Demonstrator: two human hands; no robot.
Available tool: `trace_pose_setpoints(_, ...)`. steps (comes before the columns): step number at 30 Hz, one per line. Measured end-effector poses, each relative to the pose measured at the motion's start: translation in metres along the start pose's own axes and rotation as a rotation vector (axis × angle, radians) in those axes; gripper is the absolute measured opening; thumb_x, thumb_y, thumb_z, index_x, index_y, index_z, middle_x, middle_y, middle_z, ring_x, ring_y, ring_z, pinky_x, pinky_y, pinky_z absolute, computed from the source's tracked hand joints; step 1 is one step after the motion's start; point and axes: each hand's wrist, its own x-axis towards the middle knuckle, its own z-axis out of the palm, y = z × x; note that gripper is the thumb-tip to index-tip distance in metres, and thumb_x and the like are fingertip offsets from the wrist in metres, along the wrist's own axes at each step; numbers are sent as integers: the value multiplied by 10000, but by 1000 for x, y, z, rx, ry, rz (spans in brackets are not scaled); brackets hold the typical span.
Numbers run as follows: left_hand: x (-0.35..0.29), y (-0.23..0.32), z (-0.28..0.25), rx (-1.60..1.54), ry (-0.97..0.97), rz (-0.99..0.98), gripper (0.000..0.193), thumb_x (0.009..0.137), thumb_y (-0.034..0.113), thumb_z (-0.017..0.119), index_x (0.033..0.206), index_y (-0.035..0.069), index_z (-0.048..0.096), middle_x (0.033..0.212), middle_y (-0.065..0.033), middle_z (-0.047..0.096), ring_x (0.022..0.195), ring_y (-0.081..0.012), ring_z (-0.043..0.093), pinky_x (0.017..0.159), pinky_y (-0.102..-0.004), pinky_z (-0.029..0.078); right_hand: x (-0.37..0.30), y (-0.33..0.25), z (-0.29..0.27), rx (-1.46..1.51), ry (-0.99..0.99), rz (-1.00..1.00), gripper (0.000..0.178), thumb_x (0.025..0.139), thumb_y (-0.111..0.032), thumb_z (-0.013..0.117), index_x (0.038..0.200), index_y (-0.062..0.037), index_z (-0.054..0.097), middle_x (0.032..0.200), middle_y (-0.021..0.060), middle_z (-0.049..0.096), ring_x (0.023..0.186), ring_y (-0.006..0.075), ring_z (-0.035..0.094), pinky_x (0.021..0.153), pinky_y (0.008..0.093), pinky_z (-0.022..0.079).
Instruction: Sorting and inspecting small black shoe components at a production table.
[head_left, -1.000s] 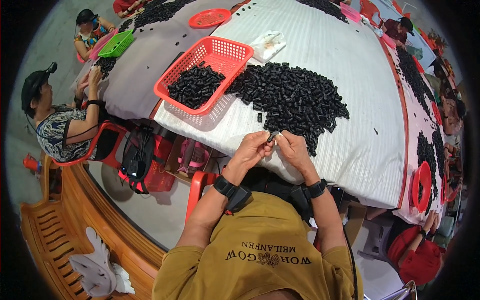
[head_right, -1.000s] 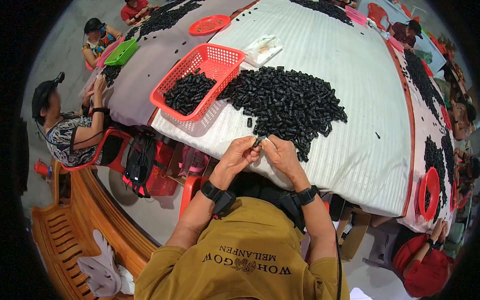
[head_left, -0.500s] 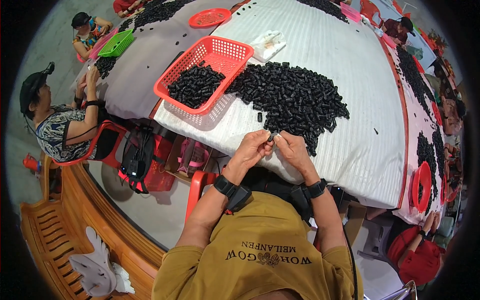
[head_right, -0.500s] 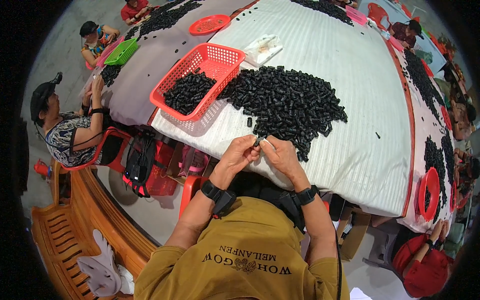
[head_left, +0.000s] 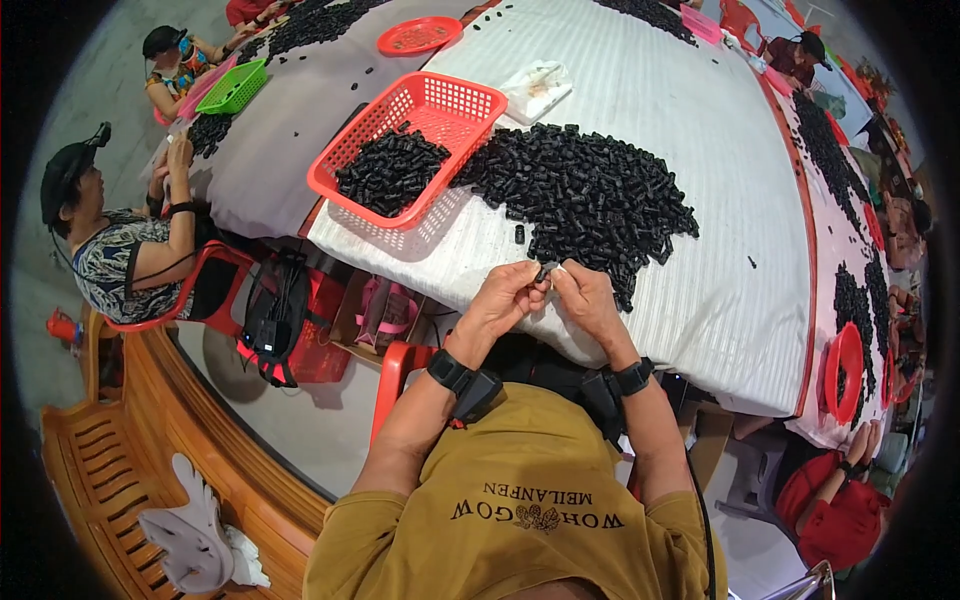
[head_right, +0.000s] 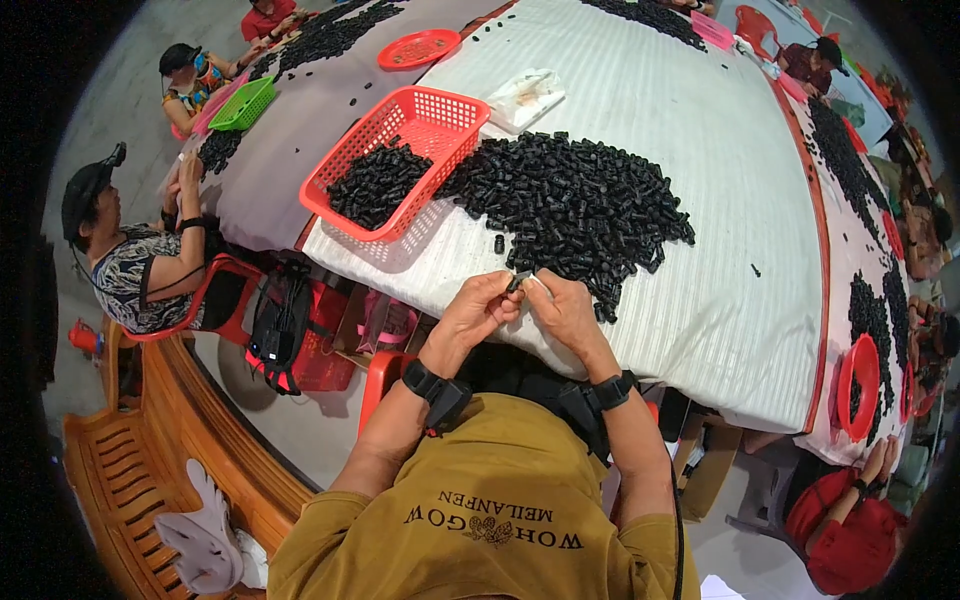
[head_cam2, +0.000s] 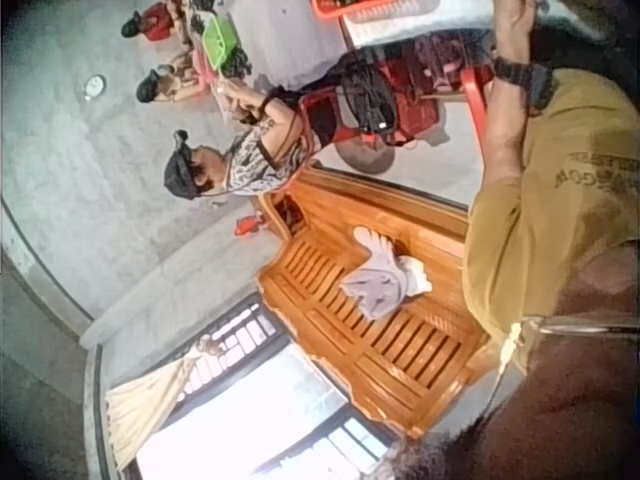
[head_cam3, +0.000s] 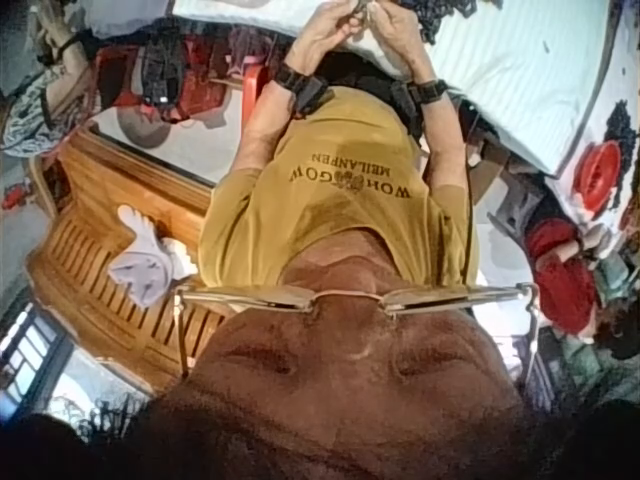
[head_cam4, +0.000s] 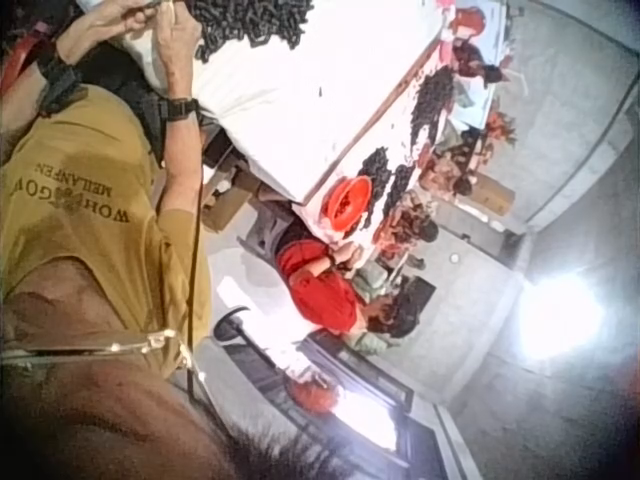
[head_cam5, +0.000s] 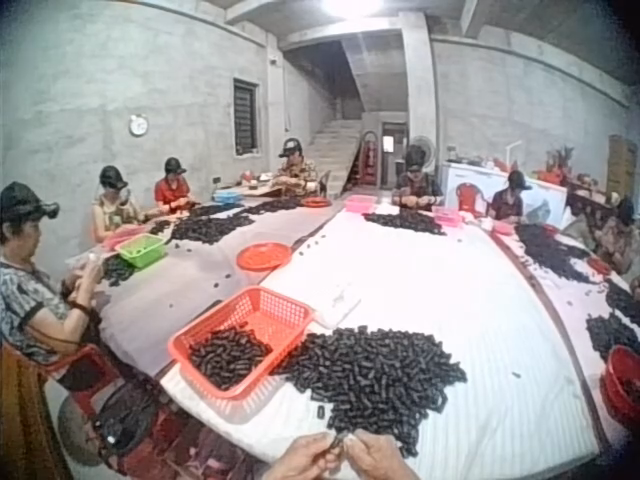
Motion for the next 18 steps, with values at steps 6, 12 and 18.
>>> trace_pose_setpoints(6,2,-1,0,14,36,-3,188,886,177,549,871,-10,564,754,-55,543,627,-109,481,552,-232,403,-1,2,-1,-14,-30,31,274,866,-258,525,756,-10,565,587,181,520,498,263,534,484,329,402)
trace_pose_setpoints(12,2,0,3,22,14,-9,182,890,169,542,874,-11,565,755,-58,546,627,-110,488,543,-228,410,-1,4,2,11,8,-2,280,866,-256,527,750,-4,561,575,170,519,481,249,517,482,329,401)
trace_pose_setpoints(18,0,0,3,-14,12,0,183,887,166,547,884,-16,567,742,-58,544,625,-114,487,541,-226,406,-1,3,3,27,33,2,280,869,-249,526,739,-3,555,564,156,512,479,233,518,479,318,400)
